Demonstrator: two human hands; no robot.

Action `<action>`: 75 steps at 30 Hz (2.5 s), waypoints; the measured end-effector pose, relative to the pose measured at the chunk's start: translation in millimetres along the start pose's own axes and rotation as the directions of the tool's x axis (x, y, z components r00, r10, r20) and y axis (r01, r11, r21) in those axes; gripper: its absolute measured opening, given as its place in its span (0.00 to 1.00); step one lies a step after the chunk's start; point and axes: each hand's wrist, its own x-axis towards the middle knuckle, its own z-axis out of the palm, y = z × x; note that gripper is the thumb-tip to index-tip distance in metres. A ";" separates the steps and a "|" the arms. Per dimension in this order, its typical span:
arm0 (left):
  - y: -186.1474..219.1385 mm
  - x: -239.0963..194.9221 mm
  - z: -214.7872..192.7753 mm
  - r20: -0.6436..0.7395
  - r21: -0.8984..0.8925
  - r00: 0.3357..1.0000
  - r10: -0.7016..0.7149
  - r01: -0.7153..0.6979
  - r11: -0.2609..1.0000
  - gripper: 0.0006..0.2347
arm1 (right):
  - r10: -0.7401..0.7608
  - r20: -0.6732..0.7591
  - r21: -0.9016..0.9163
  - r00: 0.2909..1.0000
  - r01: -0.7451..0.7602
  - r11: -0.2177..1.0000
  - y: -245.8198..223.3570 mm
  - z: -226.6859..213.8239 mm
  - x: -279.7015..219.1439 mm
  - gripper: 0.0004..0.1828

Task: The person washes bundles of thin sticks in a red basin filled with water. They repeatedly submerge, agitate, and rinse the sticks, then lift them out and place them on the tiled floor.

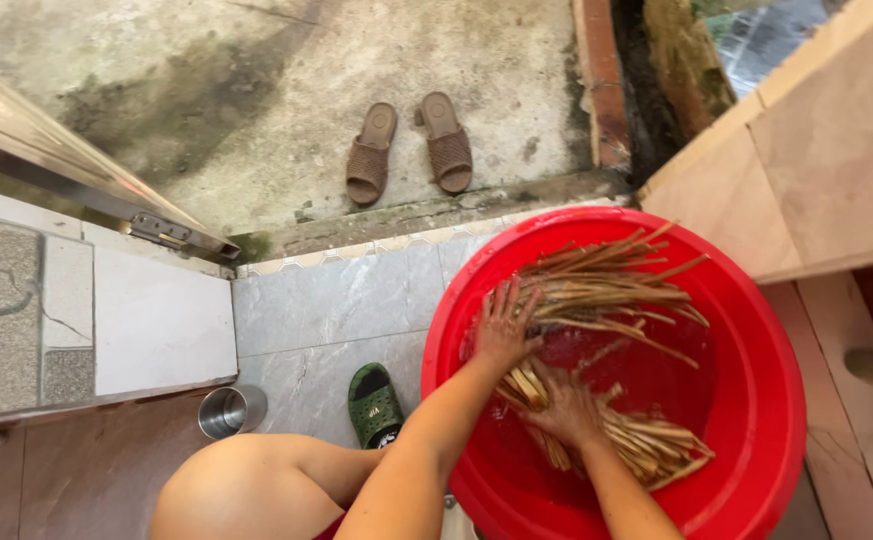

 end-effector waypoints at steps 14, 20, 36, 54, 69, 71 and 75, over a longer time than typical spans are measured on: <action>-9.7 27.4 13.2 0.206 -0.223 0.979 0.014 0.033 0.974 0.42 | 0.213 0.297 0.134 0.931 -0.262 0.956 15.9 -17.6 35.5 0.66; -19.3 33.7 -20.9 0.352 -0.245 0.935 0.041 0.050 0.968 0.47 | 0.205 0.180 0.038 0.962 -0.215 0.976 -12.9 -29.3 15.9 0.66; 23.6 -50.5 -28.0 0.506 0.046 0.717 0.480 -0.578 0.815 0.59 | 0.165 -0.042 -0.122 0.985 -0.169 0.978 13.6 25.4 -21.9 0.60; 22.4 -6.1 15.1 0.655 -0.095 0.647 0.391 -0.442 0.892 0.56 | 0.256 0.412 -0.109 0.875 -0.231 0.967 37.4 -14.2 28.2 0.59; 44.1 -89.5 -33.1 0.372 -0.190 0.885 0.278 -0.221 0.957 0.48 | 0.600 -0.310 0.852 0.738 -0.066 0.520 38.3 -61.2 -80.5 0.17; 43.7 -97.8 -40.0 0.284 -0.267 0.920 0.271 -0.196 0.944 0.44 | 0.689 -0.414 0.898 0.595 0.143 0.417 44.7 -81.4 -93.2 0.12; 51.1 -114.0 -57.3 0.171 -0.386 0.974 0.146 -0.070 0.920 0.37 | 0.806 -0.539 0.830 0.245 0.316 0.459 55.8 -89.6 -122.9 0.11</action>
